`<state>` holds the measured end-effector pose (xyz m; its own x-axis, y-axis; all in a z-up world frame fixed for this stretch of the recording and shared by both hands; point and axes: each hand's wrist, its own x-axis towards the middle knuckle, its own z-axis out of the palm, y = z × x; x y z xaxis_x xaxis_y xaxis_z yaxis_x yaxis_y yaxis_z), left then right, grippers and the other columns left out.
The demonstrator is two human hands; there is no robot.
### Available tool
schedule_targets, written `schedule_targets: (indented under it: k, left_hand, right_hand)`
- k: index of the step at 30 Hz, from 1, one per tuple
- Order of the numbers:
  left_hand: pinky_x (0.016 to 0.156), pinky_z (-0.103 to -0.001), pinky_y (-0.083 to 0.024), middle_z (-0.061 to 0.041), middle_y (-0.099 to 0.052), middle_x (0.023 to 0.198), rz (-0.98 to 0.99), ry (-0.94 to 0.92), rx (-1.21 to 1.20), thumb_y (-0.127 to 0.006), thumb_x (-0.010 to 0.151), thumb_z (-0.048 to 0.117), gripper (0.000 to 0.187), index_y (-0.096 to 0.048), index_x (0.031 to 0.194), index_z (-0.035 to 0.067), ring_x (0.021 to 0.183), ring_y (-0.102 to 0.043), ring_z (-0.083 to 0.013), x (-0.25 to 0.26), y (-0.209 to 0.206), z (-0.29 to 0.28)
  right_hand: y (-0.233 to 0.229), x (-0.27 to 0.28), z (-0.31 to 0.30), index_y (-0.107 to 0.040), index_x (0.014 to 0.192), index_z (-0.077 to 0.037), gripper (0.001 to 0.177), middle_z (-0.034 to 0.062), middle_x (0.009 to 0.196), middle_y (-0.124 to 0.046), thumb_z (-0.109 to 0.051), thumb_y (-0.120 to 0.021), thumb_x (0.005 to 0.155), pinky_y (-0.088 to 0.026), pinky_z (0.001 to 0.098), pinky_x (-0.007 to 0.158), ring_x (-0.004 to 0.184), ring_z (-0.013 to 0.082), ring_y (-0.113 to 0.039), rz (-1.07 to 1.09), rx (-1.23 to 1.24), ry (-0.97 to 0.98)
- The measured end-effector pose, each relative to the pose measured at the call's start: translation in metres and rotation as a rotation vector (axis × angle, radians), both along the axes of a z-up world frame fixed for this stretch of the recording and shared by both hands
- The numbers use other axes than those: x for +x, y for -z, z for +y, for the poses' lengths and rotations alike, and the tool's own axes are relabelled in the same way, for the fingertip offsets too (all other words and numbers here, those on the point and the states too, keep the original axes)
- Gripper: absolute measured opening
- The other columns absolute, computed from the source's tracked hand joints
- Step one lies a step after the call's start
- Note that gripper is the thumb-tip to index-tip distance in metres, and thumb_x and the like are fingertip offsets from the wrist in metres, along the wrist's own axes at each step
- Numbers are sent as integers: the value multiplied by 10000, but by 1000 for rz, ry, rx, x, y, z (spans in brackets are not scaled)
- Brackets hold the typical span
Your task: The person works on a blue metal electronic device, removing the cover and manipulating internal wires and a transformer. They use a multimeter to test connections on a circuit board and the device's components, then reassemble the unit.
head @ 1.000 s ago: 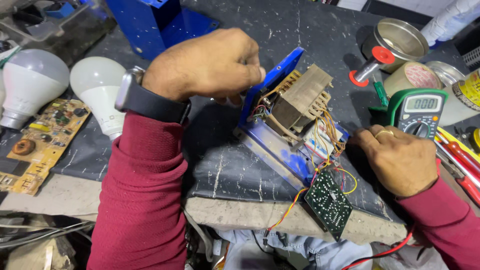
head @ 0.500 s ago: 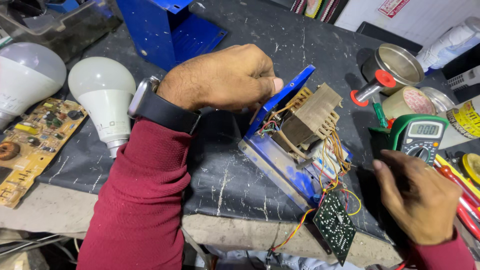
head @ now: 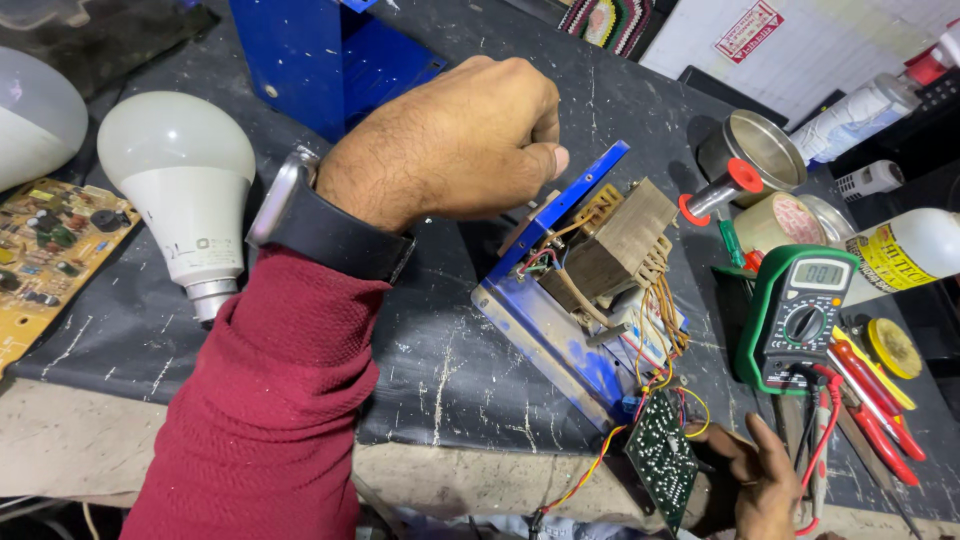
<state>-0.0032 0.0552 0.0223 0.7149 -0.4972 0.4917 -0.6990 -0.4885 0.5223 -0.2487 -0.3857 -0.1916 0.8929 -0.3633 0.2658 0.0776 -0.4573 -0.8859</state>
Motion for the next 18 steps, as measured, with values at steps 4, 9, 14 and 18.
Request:
schedule_targets:
  k: [4, 9, 14, 18]
  left_hand:
    - [750, -473, -565, -202, -734, 838, 120, -29, 65, -713, 870, 318, 266, -759, 901, 58, 836, -739, -351, 0, -2, -2]
    - [752, -458, -562, -171, -727, 811, 79, 45, -33, -770, 866, 415, 354, -742, 862, 62, 836, -737, -330, -4, -4, -8]
    - [765, -474, -547, -149, -709, 908, -201, 166, -172, -866, 647, 276, 310, -696, 797, 65, 925, -696, -365, -11, 8, -21]
    - [789, -527, -536, -172, -683, 1037, -248, 29, -42, -817, 692, 140, 333, -664, 974, 49, 1000, -664, -423, -18, 18, -29]
  right_hand:
    - [-18, -19, 24, -266, 1476, 51, 1279, 249, 1117, -697, -267, -978, 462, -453, 487, 1135, 1197, 309, -658, -139, -267, -187]
    - [-62, -6, 23, -327, 1503, 21, 1180, 235, 1219, -667, -224, -944, 528, -458, 509, 1142, 1217, 291, -661, -180, -179, -192]
    - [-82, 5, -4, -249, 1554, 32, 1265, 289, 1294, -617, -127, -933, 502, -378, 532, 1158, 1286, 345, -592, 55, -235, -341]
    - [-47, 12, -54, -227, 1587, 35, 1316, 243, 1448, -491, -124, -968, 511, -378, 521, 1139, 1293, 362, -570, 50, -127, -502]
